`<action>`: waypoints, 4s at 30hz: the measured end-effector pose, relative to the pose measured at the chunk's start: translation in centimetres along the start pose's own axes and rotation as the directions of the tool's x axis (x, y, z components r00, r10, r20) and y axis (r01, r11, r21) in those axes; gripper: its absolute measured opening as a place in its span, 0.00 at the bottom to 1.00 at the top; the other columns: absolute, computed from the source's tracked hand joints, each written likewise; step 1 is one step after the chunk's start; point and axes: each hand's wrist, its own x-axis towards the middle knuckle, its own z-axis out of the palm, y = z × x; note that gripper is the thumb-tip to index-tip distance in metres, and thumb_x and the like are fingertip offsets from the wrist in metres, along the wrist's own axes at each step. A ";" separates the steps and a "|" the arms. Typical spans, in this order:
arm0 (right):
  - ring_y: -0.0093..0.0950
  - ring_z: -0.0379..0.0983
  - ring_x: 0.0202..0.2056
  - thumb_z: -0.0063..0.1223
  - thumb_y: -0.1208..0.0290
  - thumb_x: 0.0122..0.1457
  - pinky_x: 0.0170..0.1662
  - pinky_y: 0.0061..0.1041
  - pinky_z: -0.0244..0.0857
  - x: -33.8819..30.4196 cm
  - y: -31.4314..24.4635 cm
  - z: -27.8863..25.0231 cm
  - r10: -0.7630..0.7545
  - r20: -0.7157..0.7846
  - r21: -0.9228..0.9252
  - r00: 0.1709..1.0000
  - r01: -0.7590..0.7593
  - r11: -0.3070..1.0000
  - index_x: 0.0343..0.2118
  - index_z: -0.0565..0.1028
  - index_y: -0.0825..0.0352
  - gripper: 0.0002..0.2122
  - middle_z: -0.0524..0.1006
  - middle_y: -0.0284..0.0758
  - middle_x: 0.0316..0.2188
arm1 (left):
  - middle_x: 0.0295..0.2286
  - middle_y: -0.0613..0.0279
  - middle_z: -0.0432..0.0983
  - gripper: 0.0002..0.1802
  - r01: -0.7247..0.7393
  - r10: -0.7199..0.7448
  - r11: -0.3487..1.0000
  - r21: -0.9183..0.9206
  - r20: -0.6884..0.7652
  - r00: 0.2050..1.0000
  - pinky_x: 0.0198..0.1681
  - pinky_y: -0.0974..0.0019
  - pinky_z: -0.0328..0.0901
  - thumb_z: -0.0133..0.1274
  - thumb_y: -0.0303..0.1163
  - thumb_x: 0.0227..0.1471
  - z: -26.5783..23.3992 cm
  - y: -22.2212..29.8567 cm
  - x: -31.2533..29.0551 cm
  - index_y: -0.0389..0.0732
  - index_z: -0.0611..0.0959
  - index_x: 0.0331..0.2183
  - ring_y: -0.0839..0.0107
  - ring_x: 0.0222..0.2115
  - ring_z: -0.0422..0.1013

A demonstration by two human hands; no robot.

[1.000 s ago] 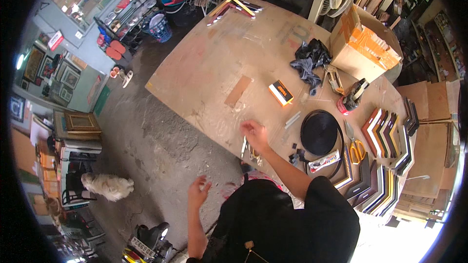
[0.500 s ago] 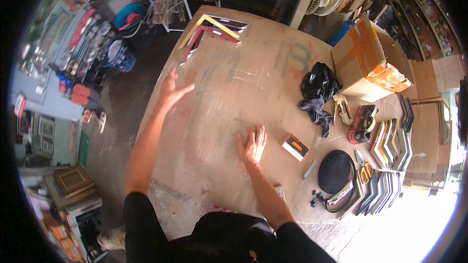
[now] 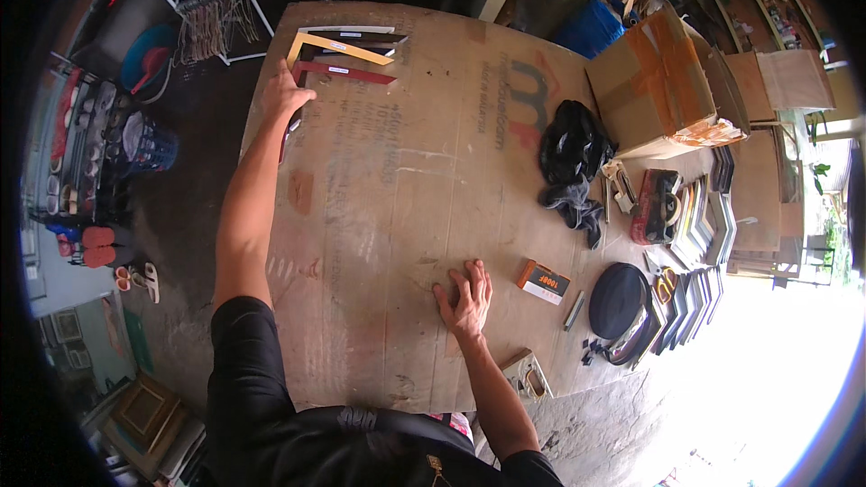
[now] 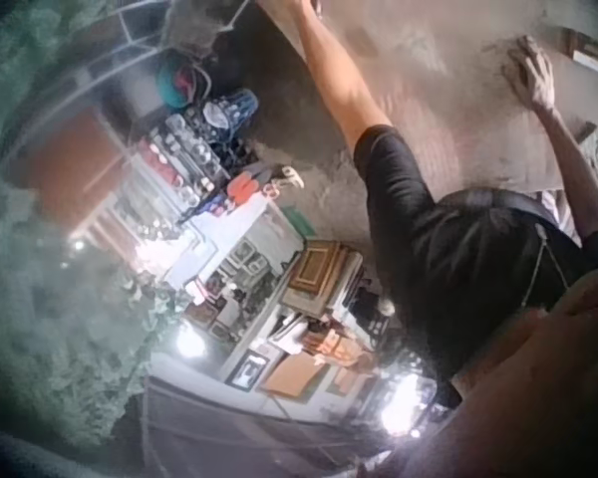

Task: The person assembles picture frame corner pieces by attaching black plastic joiners and securing them with a stapler on a workbench.

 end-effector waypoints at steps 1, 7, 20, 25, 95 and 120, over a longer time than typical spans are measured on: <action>0.42 0.57 0.61 0.62 0.58 0.51 0.61 0.48 0.50 0.0 -0.1 0.0 -0.002 0.000 0.001 1.000 0.002 1.000 0.47 0.71 0.59 0.21 0.66 0.42 0.53 | 0.43 0.40 0.74 0.60 -0.001 0.001 1.000 0.002 -0.034 0.999 0.49 0.53 0.68 0.66 0.39 0.33 0.7 -0.7 0.5 0.40 0.50 0.63 0.46 0.44 0.73; 0.42 0.57 0.61 0.63 0.62 0.49 0.61 0.47 0.50 -0.1 0.3 -0.1 0.003 -0.004 0.008 1.000 -0.003 1.000 0.46 0.72 0.61 0.21 0.67 0.43 0.53 | 0.38 0.38 0.76 0.44 -0.045 0.045 0.999 0.003 -0.124 0.991 0.46 0.51 0.70 0.63 0.34 0.35 0.7 0.7 -0.8 0.37 0.62 0.54 0.45 0.42 0.74; 0.40 0.58 0.61 0.64 0.60 0.48 0.61 0.47 0.51 -0.4 0.3 0.2 0.004 -0.036 0.022 0.999 -0.003 1.000 0.45 0.72 0.60 0.21 0.67 0.40 0.54 | 0.36 0.40 0.77 0.38 -0.148 0.138 0.985 -0.094 -0.103 0.985 0.45 0.54 0.70 0.62 0.33 0.28 0.0 -1.1 -9.0 0.35 0.70 0.47 0.44 0.39 0.75; 0.42 0.56 0.61 0.65 0.58 0.47 0.61 0.47 0.50 -0.5 0.7 0.1 -0.023 -0.061 0.053 0.998 0.026 0.998 0.44 0.71 0.61 0.23 0.67 0.42 0.54 | 0.35 0.53 0.77 0.38 -0.119 0.237 0.829 -0.547 0.150 0.960 0.42 0.61 0.68 0.65 0.31 0.23 -0.5 -1.9 -20.2 0.36 0.74 0.45 0.60 0.37 0.73; 0.36 0.75 0.38 0.54 0.63 0.53 0.38 0.38 0.72 -12.6 8.5 -4.2 0.357 -0.011 -0.197 0.934 -0.352 0.915 0.37 0.79 0.55 0.10 0.77 0.37 0.36 | 0.44 0.52 0.74 0.27 -0.708 0.787 0.574 -0.411 0.035 0.616 0.49 0.53 0.62 0.56 0.22 0.38 10.7 -7.4 -50.7 0.39 0.77 0.47 0.50 0.44 0.68; 0.44 0.67 0.50 0.58 0.71 0.47 0.55 0.40 0.62 -15.1 -0.5 -5.4 0.476 0.121 0.367 0.871 -0.485 0.794 0.45 0.75 0.67 0.19 0.74 0.43 0.43 | 0.55 0.40 0.58 0.56 -0.749 0.750 0.659 -0.063 0.127 0.649 0.55 0.42 0.56 0.72 0.52 0.24 9.0 -6.4 -54.4 0.49 0.68 0.57 0.43 0.55 0.58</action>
